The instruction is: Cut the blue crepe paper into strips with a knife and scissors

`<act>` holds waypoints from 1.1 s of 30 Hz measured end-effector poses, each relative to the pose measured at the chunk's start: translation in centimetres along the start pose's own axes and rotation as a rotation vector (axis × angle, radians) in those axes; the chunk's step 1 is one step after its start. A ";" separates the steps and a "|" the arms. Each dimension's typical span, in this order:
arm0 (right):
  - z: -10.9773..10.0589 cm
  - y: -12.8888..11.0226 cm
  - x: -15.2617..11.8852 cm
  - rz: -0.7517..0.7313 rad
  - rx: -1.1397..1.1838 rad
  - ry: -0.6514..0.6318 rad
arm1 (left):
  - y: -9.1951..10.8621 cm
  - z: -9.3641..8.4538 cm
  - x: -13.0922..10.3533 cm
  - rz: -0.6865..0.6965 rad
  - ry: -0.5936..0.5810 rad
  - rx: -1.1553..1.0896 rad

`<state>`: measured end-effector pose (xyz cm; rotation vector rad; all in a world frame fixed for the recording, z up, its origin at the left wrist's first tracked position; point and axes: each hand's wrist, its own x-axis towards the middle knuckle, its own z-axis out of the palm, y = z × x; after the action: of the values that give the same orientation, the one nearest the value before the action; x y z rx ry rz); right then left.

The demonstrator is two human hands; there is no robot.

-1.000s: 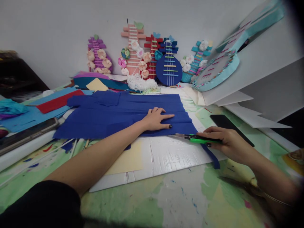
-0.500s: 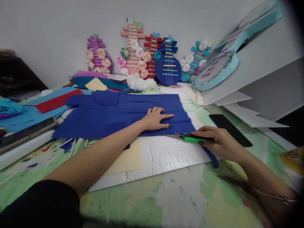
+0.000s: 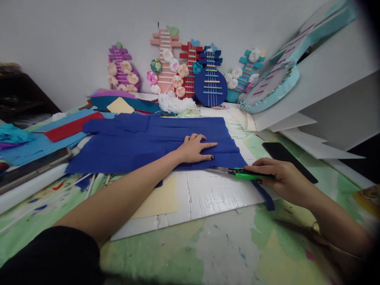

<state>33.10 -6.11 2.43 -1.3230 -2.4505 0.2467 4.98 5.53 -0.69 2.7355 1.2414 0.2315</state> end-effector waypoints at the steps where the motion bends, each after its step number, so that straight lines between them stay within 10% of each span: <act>1: 0.0 0.0 0.0 -0.009 0.001 0.003 | 0.0 0.0 0.0 0.001 0.001 -0.001; 33: 1.3 -1.0 0.7 -0.007 -0.024 -0.022 | 0.0 0.1 0.0 -0.001 0.005 -0.004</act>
<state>31.50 -6.04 1.64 -1.3280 -2.4837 0.2323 4.99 5.48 -0.75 2.7325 1.2414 0.2405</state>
